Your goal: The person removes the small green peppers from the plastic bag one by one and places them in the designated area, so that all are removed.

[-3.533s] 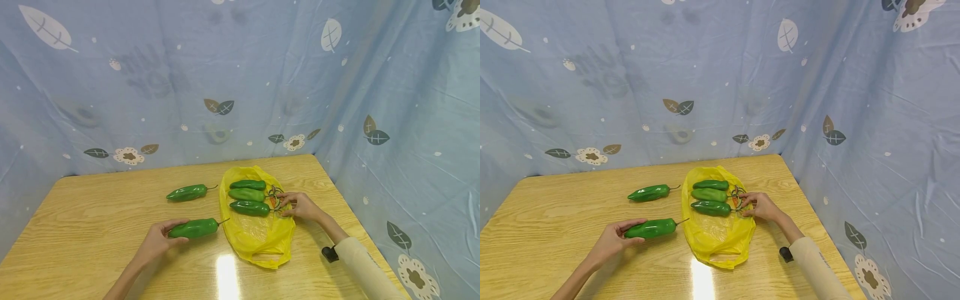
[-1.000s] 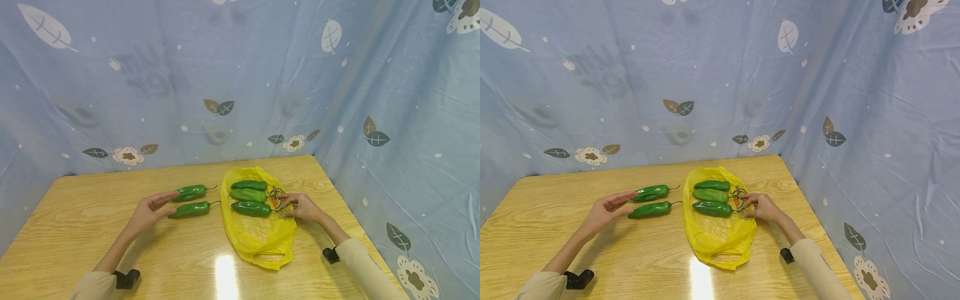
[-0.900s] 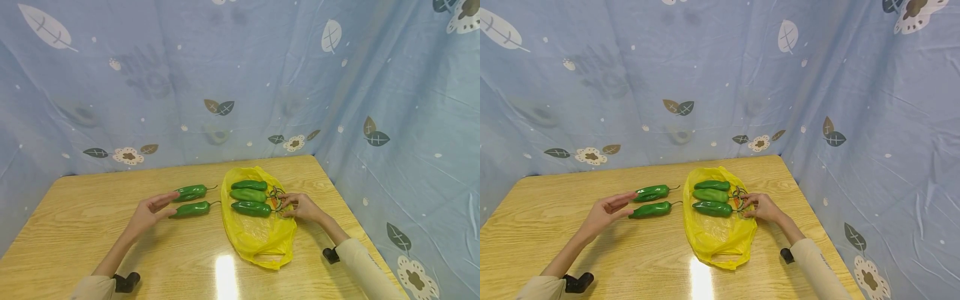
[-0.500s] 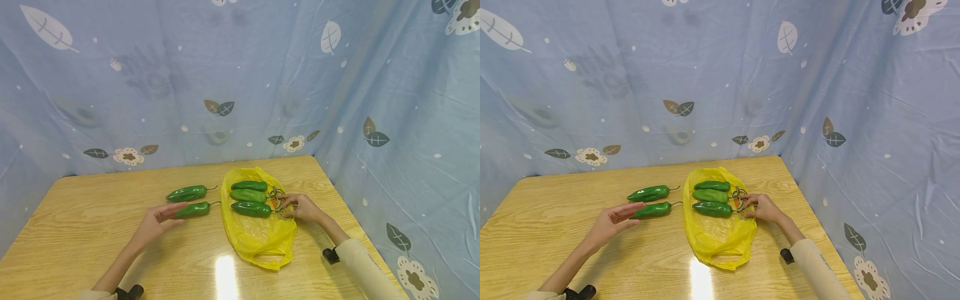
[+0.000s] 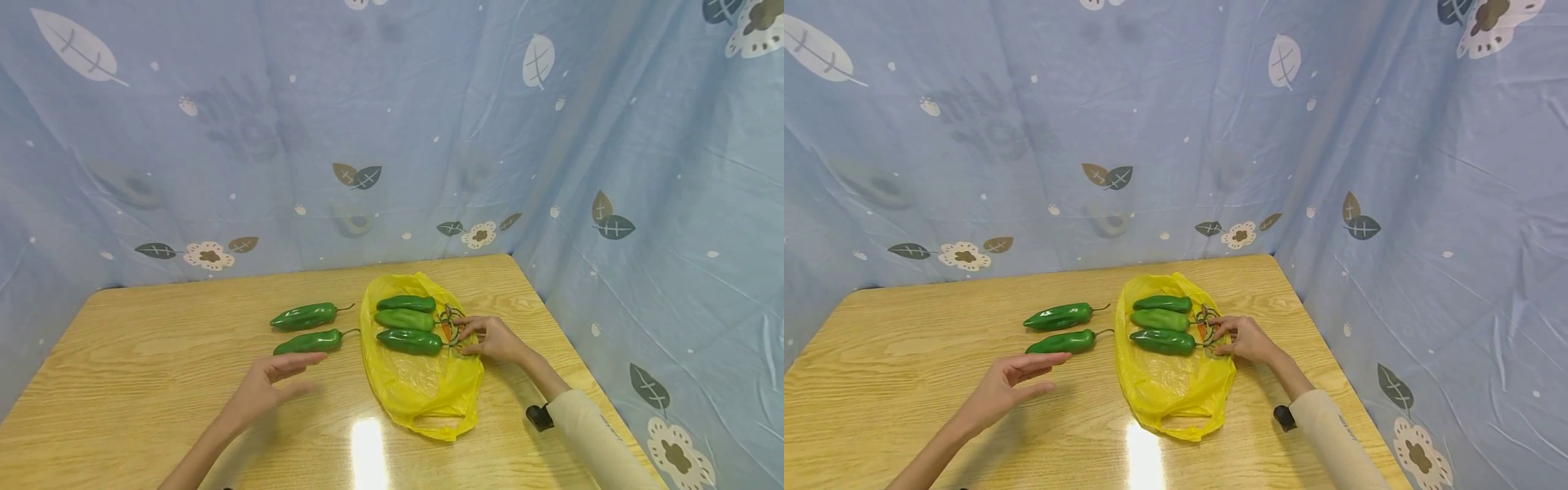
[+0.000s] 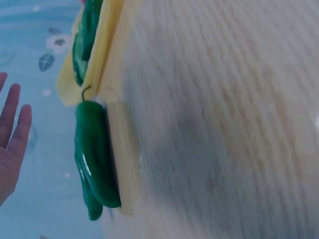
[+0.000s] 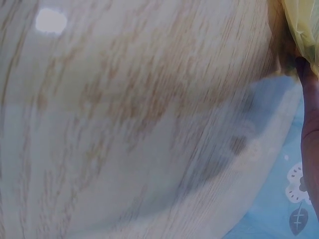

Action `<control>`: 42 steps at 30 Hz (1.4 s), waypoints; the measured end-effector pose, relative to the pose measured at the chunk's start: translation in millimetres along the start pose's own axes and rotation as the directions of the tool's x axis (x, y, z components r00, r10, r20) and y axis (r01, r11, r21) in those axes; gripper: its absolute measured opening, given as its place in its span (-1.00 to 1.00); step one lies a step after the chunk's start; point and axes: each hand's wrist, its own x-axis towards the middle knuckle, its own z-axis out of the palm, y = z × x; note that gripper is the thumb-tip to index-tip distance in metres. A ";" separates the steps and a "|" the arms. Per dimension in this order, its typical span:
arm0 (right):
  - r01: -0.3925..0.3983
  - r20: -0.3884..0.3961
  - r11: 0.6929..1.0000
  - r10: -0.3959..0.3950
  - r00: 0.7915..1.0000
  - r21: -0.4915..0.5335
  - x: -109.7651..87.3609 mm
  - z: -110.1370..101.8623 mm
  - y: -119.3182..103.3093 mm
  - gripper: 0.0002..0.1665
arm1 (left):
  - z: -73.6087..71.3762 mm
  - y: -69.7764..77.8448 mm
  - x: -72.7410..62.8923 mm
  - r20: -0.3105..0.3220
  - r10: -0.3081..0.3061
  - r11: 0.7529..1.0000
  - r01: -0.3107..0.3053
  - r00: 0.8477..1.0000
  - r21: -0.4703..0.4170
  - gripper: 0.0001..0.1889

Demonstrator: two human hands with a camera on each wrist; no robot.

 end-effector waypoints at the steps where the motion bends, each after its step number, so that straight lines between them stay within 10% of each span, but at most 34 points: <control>1: -0.001 0.001 1.000 0.001 1.000 -0.001 0.1 0.0 0.5 -0.81 | 1.6 1.3 -1.1 0.004 0.001 1.000 -0.001 1.000 -0.001 -0.59; 16: 0.016 -0.003 1.000 -0.016 1.000 -0.021 -0.2 -0.6 0.1 -0.82 | 26.5 26.6 -8.9 0.130 0.062 0.998 -0.062 0.989 -0.007 -0.60; 42: 0.036 -0.005 0.999 -0.036 0.999 -0.023 0.5 0.3 3.6 -0.81 | 87.8 9.2 22.9 0.358 0.154 0.978 -0.091 0.921 -0.187 -0.60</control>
